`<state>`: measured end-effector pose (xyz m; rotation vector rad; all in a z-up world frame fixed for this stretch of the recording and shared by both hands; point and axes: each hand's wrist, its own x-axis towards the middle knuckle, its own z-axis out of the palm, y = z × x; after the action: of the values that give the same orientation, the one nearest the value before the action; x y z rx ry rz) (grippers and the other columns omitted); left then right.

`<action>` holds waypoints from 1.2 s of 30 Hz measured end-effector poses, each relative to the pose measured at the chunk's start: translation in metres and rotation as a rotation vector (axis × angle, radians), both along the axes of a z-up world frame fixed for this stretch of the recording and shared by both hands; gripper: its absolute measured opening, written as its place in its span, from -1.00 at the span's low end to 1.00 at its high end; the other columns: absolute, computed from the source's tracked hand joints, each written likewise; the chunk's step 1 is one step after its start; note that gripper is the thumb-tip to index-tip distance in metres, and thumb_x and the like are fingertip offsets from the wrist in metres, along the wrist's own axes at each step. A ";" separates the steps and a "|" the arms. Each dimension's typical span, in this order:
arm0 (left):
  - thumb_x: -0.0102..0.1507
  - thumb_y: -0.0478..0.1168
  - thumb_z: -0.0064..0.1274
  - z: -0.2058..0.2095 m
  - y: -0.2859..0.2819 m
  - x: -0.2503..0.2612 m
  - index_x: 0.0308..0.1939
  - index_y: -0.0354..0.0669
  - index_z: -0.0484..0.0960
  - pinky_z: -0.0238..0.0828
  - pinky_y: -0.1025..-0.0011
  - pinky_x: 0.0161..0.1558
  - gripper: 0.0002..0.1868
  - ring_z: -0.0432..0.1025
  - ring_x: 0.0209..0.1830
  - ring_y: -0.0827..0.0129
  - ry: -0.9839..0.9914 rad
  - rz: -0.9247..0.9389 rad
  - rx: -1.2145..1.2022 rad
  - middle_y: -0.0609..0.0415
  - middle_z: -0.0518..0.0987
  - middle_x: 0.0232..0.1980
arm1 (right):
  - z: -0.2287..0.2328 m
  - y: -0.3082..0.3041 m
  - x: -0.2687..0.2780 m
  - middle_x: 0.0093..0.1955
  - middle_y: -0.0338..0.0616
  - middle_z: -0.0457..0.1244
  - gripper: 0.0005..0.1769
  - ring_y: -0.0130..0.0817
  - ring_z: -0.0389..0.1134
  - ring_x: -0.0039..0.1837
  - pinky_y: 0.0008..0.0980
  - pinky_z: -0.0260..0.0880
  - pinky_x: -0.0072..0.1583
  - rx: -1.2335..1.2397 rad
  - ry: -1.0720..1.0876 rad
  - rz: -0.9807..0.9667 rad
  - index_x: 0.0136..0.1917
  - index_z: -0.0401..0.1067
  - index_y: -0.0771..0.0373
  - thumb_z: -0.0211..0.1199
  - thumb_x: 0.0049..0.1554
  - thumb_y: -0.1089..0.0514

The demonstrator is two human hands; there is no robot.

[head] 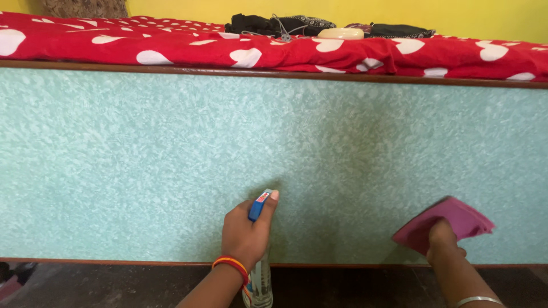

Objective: The person sprays a light blue wall with a spray bottle and wipes it with a pink cloth. The person repeatedly sprays and wipes the same wall section below a bed with a red heart-patterned sheet.

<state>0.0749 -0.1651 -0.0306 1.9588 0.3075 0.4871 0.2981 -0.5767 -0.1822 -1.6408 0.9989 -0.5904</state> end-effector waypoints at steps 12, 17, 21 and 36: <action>0.19 0.36 0.06 -0.001 0.006 -0.004 -0.55 -0.29 0.57 0.38 0.23 -0.36 -0.30 0.39 -0.53 0.28 0.018 -0.006 -0.032 -0.01 0.52 -0.58 | 0.060 0.107 0.025 0.77 0.27 -0.40 -0.17 0.28 -0.32 0.76 0.21 -0.27 0.65 -0.615 -0.319 -0.174 0.80 -0.37 0.20 -0.09 0.44 0.00; 0.20 0.35 0.05 0.004 0.021 -0.011 -0.55 -0.29 0.57 0.36 0.24 -0.37 -0.30 0.38 -0.55 0.27 0.000 0.024 -0.007 -0.01 0.51 -0.59 | 0.125 0.242 -0.043 0.80 0.09 -0.33 -0.11 0.33 -0.38 0.76 0.26 -0.38 0.67 -0.864 -0.678 0.072 0.76 -0.07 0.02 0.18 0.26 -0.02; 0.19 0.34 0.06 0.007 0.038 -0.018 -0.53 -0.30 0.60 0.36 0.24 -0.36 -0.31 0.38 -0.55 0.26 -0.015 0.059 -0.032 -0.03 0.52 -0.59 | 0.130 0.312 -0.109 0.70 0.02 -0.20 -0.22 0.31 -0.33 0.68 0.39 -0.38 0.53 -1.226 -0.869 0.489 0.59 0.16 -0.09 0.25 0.13 -0.13; 0.19 0.29 0.08 0.014 0.087 -0.039 -0.24 -0.26 0.78 0.49 0.42 -0.30 -0.38 0.53 -0.44 0.45 -0.038 0.128 -0.261 0.09 0.70 -0.40 | 0.036 0.366 -0.124 0.49 -0.26 0.17 -0.59 -0.18 -0.02 0.62 0.06 -0.11 0.52 -1.626 -0.959 1.327 0.19 0.53 0.00 0.19 0.06 0.05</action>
<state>0.0363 -0.0778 -0.0163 1.6813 0.4512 0.5378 0.1744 -0.2103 -0.1461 -2.2690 -1.6794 -1.0600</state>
